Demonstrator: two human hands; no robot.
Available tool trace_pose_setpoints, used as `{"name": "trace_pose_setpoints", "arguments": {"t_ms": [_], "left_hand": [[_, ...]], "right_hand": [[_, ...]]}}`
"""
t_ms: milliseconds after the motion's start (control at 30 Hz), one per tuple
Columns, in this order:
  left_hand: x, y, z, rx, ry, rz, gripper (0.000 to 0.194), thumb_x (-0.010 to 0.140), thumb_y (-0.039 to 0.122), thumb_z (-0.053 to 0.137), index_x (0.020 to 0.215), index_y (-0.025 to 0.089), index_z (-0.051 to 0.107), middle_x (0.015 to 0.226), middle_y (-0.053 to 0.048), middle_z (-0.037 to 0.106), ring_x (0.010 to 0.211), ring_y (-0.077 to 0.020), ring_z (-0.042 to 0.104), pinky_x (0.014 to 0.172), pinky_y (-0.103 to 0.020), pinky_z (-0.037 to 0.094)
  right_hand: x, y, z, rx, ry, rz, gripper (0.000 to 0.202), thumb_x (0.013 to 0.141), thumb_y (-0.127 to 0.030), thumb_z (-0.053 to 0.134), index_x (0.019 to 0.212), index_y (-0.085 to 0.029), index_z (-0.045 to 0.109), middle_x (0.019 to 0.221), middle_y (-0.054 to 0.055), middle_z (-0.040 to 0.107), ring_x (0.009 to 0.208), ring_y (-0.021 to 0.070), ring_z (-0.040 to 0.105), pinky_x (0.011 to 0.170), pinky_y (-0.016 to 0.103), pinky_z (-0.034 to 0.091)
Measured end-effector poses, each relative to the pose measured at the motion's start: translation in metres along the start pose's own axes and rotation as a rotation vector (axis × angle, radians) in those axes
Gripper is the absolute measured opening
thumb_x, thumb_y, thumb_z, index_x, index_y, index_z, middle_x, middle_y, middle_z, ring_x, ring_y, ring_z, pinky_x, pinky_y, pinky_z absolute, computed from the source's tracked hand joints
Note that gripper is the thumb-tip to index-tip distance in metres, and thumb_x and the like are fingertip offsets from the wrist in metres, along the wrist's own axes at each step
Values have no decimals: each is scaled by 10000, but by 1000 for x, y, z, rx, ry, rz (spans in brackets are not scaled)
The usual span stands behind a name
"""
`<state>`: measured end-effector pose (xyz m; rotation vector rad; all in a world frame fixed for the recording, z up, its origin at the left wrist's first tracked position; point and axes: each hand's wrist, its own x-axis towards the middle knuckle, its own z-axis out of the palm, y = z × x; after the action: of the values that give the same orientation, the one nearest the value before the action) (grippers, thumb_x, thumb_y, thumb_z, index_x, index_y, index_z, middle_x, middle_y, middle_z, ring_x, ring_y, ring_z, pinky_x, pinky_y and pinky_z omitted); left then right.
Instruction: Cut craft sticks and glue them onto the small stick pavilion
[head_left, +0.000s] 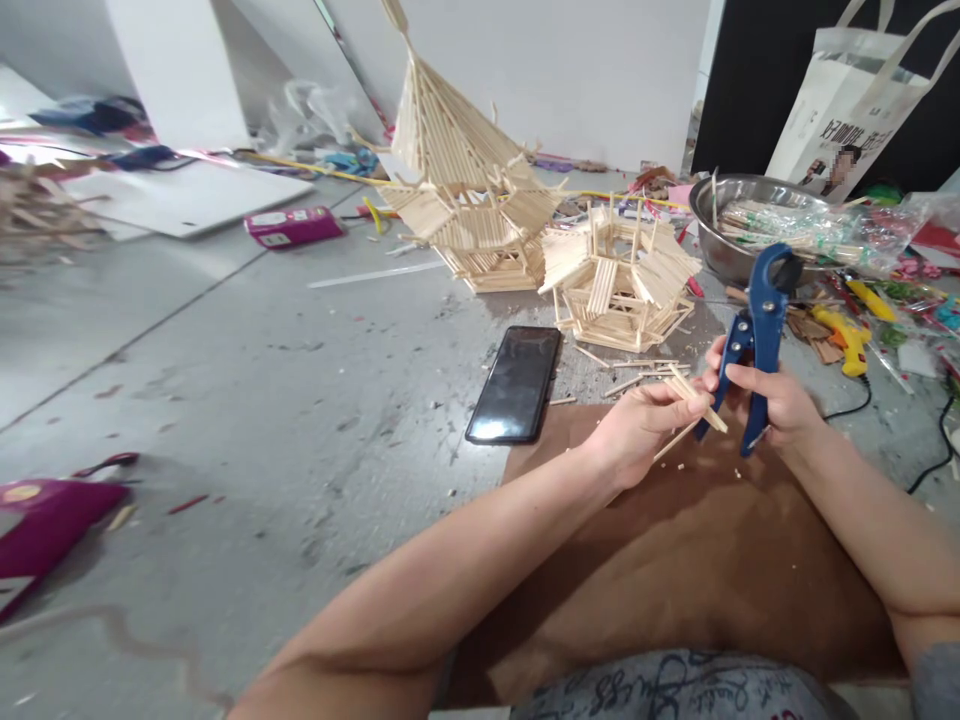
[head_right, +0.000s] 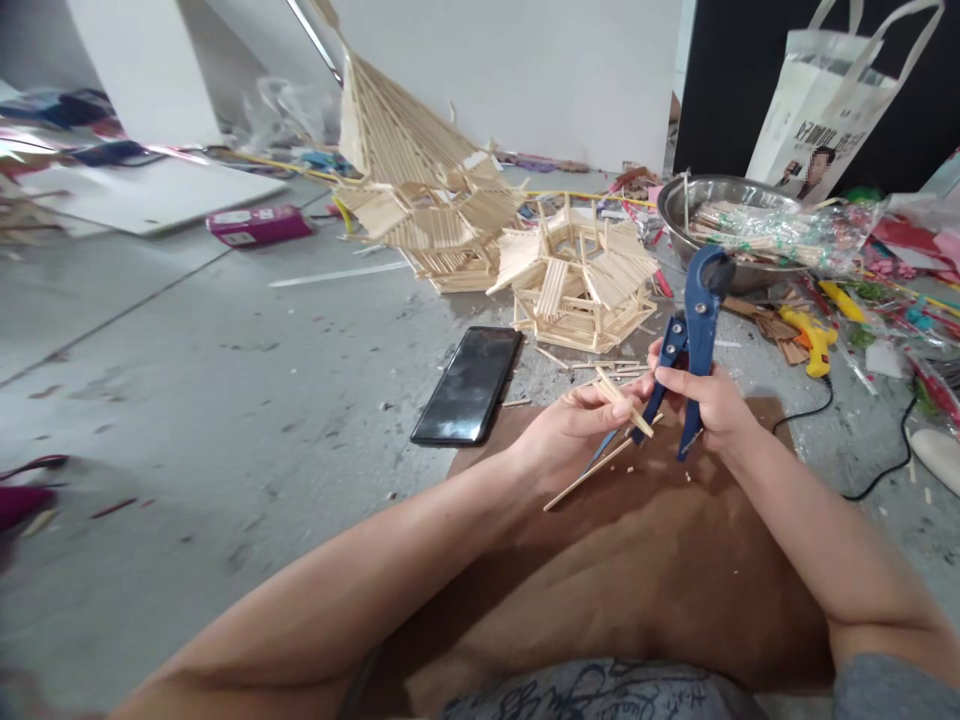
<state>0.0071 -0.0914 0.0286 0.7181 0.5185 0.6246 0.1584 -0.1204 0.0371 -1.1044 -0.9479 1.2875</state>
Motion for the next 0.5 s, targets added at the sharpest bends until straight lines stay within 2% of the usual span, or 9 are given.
{"name": "trace_pose_setpoints", "arguments": {"t_ms": [100,233,367,500], "left_hand": [[3,3,-3,9,93,52,223,480,277,785,636,165,672,933,-26,657,812,-147,574,755,-284,421],[11,3,-13,7,245,125,184,548,293,749,603,157,638,970,-14,640,682,-93,546,638,-254,402],[13,-1,-17,37,219,139,154,602,286,715,672,162,657,928,-23,638,776,-110,553,702,-256,398],[12,-5,-13,41,231,171,159,563,280,733,586,155,637,936,-18,627,807,-119,554,725,-255,404]], "right_hand": [[2,6,-3,-95,114,-70,214,635,-291,648,797,-232,521,680,-41,558,568,109,533,576,281,469],[-2,12,1,-298,99,-153,230,643,-340,660,818,-228,565,839,-3,633,622,126,574,641,315,490],[-8,14,13,-451,149,-209,204,640,-330,664,799,-223,595,819,13,657,775,175,614,756,348,483],[-9,17,19,-572,237,-223,187,644,-338,649,762,-206,588,747,24,657,692,181,615,675,343,494]]}}
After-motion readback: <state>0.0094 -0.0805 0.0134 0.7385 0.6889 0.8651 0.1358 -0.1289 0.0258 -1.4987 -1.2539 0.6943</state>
